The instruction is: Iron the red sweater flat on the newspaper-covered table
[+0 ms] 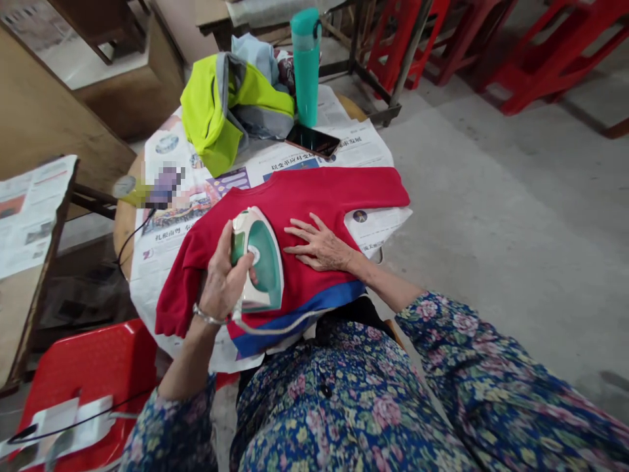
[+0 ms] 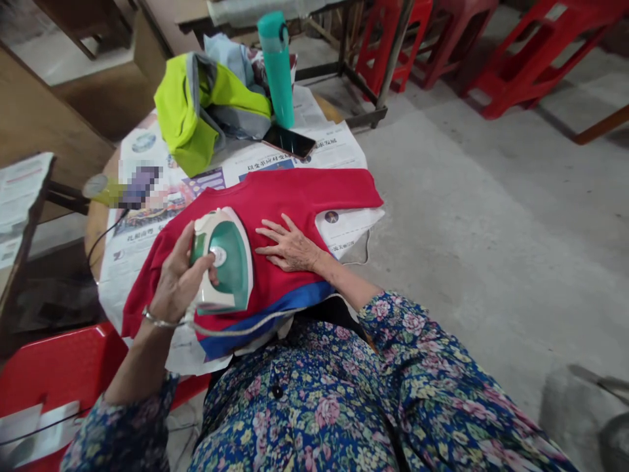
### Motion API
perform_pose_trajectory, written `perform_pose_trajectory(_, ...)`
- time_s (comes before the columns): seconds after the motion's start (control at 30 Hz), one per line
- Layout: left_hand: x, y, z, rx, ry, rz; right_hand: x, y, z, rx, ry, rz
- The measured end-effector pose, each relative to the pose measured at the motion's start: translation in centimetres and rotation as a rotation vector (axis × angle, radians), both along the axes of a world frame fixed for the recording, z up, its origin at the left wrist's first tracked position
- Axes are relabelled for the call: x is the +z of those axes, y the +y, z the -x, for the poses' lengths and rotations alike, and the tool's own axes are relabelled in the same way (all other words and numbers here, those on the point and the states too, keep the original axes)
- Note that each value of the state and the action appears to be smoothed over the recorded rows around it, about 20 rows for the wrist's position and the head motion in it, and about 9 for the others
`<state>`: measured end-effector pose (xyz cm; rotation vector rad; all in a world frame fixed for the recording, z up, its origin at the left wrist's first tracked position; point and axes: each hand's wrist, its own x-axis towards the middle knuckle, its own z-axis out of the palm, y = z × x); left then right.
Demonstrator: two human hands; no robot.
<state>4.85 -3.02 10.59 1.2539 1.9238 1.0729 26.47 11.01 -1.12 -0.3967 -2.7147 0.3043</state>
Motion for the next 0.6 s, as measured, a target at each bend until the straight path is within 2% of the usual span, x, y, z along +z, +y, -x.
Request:
perform_pose_trajectory(0.13, 0.3, 4.2, 2.4, 0.057, -0.1, -0.05, -0.7, 0.2, 0.4, -0.052, 0.039, 0.029)
perform_pose_trajectory(0.2, 0.6, 4.9, 3.5, 0.093, -0.105, -0.023, -1.0, 0.3, 0.7, -0.107, 0.047, 0.051)
perform_pose_trajectory(0.27, 1.0, 4.6, 4.4, 0.144, -0.082, -0.021, -1.2, 0.4, 0.9, -0.151, 0.052, 0.071)
perform_pose_trajectory(0.4, 1.5, 1.6, 4.5, 0.163, 0.0, -0.041, -1.3, 0.6, 1.1, -0.166, 0.046, 0.092)
perform_pose_trajectory(0.6, 1.4, -6.3, 1.5, 0.109, 0.129, 0.108, -1.2, 0.3, 1.2, -0.16, 0.051, 0.096)
